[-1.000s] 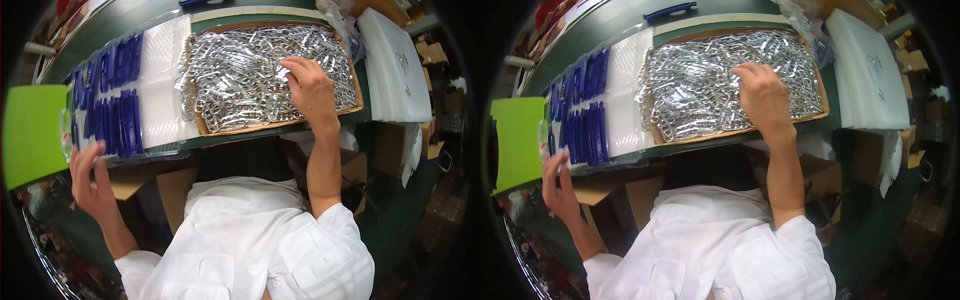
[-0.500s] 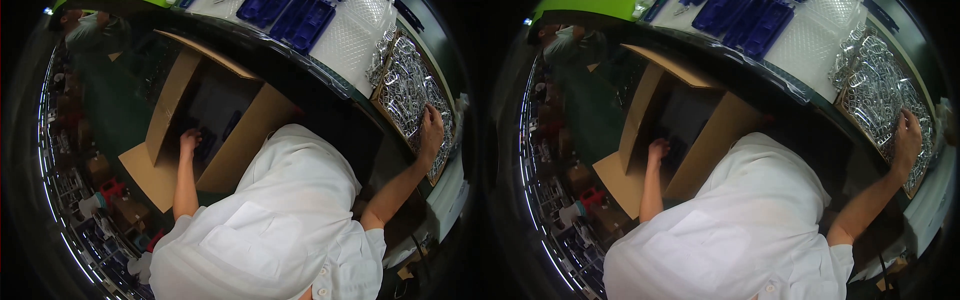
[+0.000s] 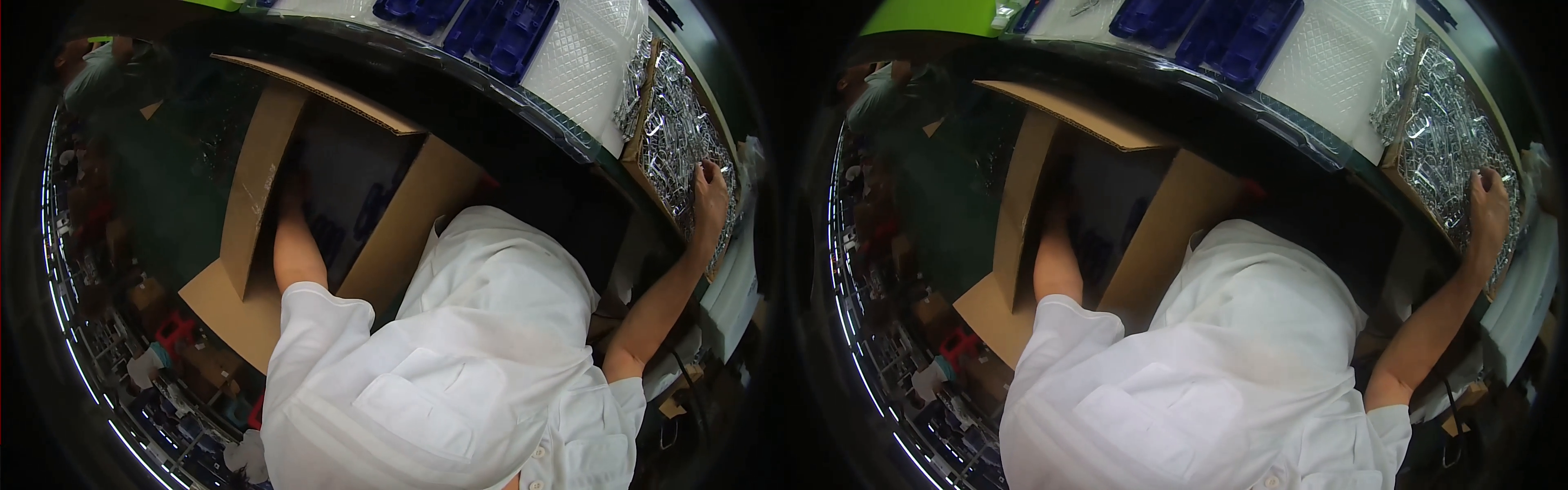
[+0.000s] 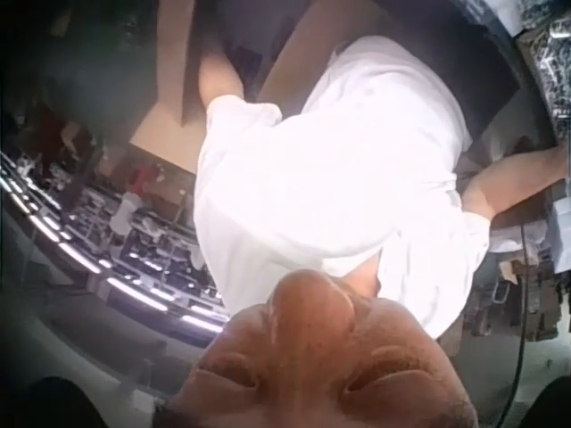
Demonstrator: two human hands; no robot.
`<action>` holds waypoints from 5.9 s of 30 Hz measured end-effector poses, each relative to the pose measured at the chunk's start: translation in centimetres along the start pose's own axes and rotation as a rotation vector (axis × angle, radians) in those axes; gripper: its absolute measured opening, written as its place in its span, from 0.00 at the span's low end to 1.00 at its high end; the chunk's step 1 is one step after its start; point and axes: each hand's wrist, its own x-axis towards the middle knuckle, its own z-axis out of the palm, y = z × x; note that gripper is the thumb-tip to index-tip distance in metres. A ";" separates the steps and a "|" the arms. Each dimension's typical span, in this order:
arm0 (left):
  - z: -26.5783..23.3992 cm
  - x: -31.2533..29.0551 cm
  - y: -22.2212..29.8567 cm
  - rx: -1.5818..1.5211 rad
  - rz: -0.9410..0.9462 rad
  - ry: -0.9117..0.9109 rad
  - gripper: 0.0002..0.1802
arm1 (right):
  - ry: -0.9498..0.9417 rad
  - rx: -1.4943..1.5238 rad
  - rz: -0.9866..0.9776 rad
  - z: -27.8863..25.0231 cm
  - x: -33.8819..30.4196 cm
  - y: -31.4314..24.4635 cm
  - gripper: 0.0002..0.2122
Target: The person assembles metal spring contacts into a blue plastic housing for a handheld electronic device by hand.
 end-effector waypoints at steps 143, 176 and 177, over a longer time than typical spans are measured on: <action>-35.3 -49.2 34.7 -1.021 1.799 0.186 0.28 | 0.161 1.446 -0.247 -7.0 -23.5 -2.1 0.22; -34.0 -49.5 36.5 -0.735 1.988 0.739 0.29 | 0.418 1.028 -0.431 -5.8 -22.7 0.0 0.27; -33.9 -49.6 36.5 -0.733 1.979 0.747 0.30 | 0.418 1.029 -0.430 -5.9 -22.6 0.1 0.27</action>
